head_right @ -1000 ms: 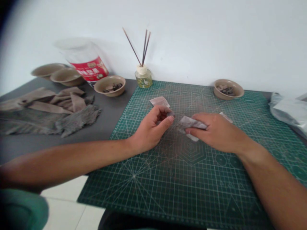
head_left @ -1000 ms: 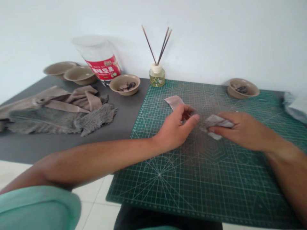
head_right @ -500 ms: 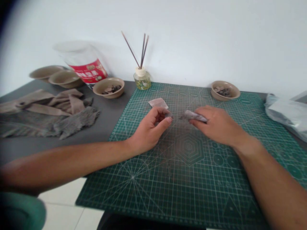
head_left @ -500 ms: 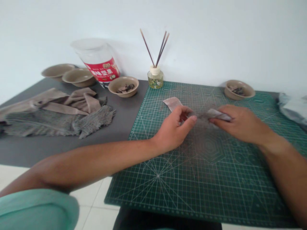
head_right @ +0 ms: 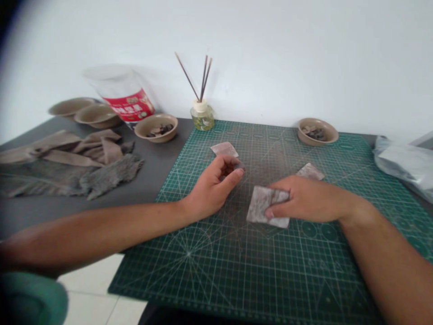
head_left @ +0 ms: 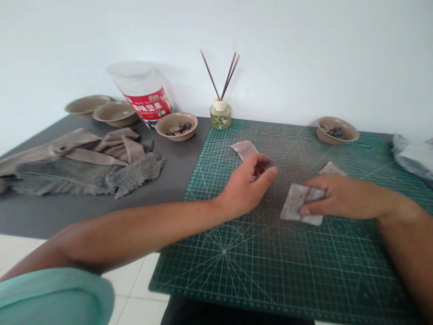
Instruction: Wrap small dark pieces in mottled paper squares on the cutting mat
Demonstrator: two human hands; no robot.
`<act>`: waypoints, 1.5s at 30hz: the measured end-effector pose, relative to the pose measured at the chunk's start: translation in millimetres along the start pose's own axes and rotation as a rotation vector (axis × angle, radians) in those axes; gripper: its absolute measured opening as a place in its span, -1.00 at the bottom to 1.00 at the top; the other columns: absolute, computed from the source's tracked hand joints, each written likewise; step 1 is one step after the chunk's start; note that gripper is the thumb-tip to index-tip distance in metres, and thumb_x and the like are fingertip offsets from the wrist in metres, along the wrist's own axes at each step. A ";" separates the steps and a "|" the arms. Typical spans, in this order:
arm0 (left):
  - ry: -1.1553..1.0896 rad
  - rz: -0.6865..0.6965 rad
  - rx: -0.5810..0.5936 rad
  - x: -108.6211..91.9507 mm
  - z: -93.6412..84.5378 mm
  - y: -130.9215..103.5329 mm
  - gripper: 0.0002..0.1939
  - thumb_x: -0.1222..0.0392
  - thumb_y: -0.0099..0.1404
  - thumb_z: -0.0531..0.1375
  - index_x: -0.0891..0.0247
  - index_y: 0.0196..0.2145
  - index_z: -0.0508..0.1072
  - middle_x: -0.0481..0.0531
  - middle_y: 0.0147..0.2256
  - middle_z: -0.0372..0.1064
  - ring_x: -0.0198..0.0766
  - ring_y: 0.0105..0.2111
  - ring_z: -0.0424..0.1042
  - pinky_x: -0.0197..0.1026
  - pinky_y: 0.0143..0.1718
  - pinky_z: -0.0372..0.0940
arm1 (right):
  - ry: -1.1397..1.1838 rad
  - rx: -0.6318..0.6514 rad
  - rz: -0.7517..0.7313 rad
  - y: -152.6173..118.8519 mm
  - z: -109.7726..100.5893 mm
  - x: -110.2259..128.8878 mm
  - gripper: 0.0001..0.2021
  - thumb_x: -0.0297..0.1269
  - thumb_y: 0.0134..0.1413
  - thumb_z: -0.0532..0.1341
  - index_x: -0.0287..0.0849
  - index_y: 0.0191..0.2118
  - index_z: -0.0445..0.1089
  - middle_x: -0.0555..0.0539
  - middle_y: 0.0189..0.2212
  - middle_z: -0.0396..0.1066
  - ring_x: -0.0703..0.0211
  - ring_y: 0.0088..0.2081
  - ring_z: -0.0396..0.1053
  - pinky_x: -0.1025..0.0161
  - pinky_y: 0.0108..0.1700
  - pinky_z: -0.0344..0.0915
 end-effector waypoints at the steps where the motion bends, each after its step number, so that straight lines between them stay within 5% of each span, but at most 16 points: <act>1: 0.003 0.003 0.001 0.1 0.0 -0.1 -0.76 0.03 0.45 0.18 0.23 -0.06 0.37 0.00 -0.25 0.41 -0.28 -0.25 0.41 -0.17 -0.21 0.31 | -0.035 0.016 -0.019 0.6 2.7 0.8 -0.77 -0.04 0.16 0.30 -0.08 -0.25 0.56 -0.01 -0.35 0.62 0.00 -0.33 0.53 0.18 -0.30 0.35; 5: 0.017 0.009 0.001 -1.0 0.1 -0.4 -0.75 0.02 0.45 0.17 0.22 -0.05 0.36 0.00 -0.25 0.41 -0.27 -0.25 0.41 -0.17 -0.22 0.31 | -0.301 -0.492 0.063 0.2 -27.2 -4.8 -0.75 -0.03 0.20 0.25 -0.10 -0.30 0.52 -0.08 -0.38 0.58 -0.07 -0.32 0.52 0.11 -0.28 0.34; 6: 0.026 0.010 0.003 -2.1 0.0 -0.4 -0.75 0.02 0.45 0.17 0.22 -0.05 0.36 0.00 -0.25 0.41 -0.27 -0.25 0.41 -0.17 -0.23 0.31 | -0.263 -0.485 0.085 0.0 -29.2 -7.4 -0.73 0.00 0.21 0.25 -0.10 -0.23 0.53 -0.07 -0.35 0.60 -0.08 -0.31 0.53 0.10 -0.28 0.37; 10: 0.086 0.062 0.029 -13.4 -0.1 -1.2 -0.78 0.06 0.44 0.18 0.23 -0.06 0.37 0.02 -0.22 0.43 -0.26 -0.24 0.42 -0.17 -0.20 0.33 | -0.073 -0.111 -0.030 -3.5 -9.6 -1.6 -0.52 -0.03 0.14 0.36 -0.03 0.15 0.43 -0.06 -0.07 0.62 -0.09 -0.17 0.59 0.07 -0.17 0.48; 12: 0.114 0.094 0.050 -20.0 0.1 -2.5 -0.79 0.07 0.43 0.18 0.24 -0.08 0.39 0.02 -0.22 0.45 -0.26 -0.23 0.42 -0.16 -0.18 0.35 | -0.114 -0.074 -0.083 -6.9 -0.5 2.1 -0.43 -0.10 0.15 0.36 -0.02 0.26 0.33 -0.13 0.08 0.56 -0.15 -0.04 0.57 0.01 -0.07 0.49; 19: 0.239 0.160 0.205 -29.8 9.3 -7.4 -0.82 0.11 0.40 0.21 0.23 -0.10 0.42 0.05 -0.16 0.48 -0.21 -0.17 0.44 -0.14 -0.13 0.35 | -0.216 -0.346 -0.191 -1.0 6.0 -5.2 -0.18 -0.11 0.11 0.39 0.03 0.43 0.07 -0.18 0.23 0.42 -0.20 0.12 0.49 -0.09 0.09 0.45; 24: 0.291 0.133 0.285 -24.4 14.4 -5.0 -0.80 0.10 0.35 0.27 0.22 -0.13 0.46 0.03 -0.16 0.49 -0.18 -0.15 0.44 -0.10 -0.08 0.33 | -0.422 -0.483 -0.318 -5.4 4.4 1.1 -0.28 -0.08 0.10 0.39 -0.01 0.36 0.22 -0.24 0.20 0.37 -0.28 0.20 0.34 -0.27 0.18 0.32; 27: 0.323 0.133 0.318 -21.3 16.4 -3.4 -0.77 0.07 0.29 0.34 0.20 -0.16 0.48 -0.01 -0.18 0.50 -0.16 -0.12 0.43 -0.06 -0.01 0.30 | -0.471 -0.567 -0.442 -14.6 4.4 13.4 -0.51 -0.19 0.23 0.30 0.01 0.26 0.36 -0.23 0.14 0.39 -0.24 0.16 0.34 -0.27 0.18 0.30; 31: 0.339 0.170 0.311 -21.8 16.4 -1.8 -0.78 0.09 0.25 0.39 0.19 -0.21 0.48 -0.05 -0.17 0.52 -0.14 -0.05 0.41 0.00 0.12 0.22 | -0.397 -0.602 -0.537 -24.0 6.5 23.7 -0.65 -0.36 0.33 0.17 0.05 0.16 0.42 -0.15 -0.02 0.49 -0.07 0.01 0.46 -0.10 0.07 0.42; 45: 0.241 0.140 0.246 -23.7 7.8 -2.5 -0.76 0.08 0.29 0.37 0.16 -0.11 0.58 -0.02 -0.20 0.51 -0.17 -0.10 0.45 -0.08 0.04 0.31 | -0.241 -0.696 -0.491 -33.8 7.8 29.4 -0.77 -0.31 0.31 0.24 0.07 0.04 0.43 -0.07 -0.08 0.55 0.00 -0.07 0.54 0.03 -0.04 0.50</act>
Point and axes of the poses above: each hand's wrist, its own y-axis towards the middle knuckle, its own z-axis out of the palm, x = y × z, the point moved 6 cm from there along y, towards the middle knuckle
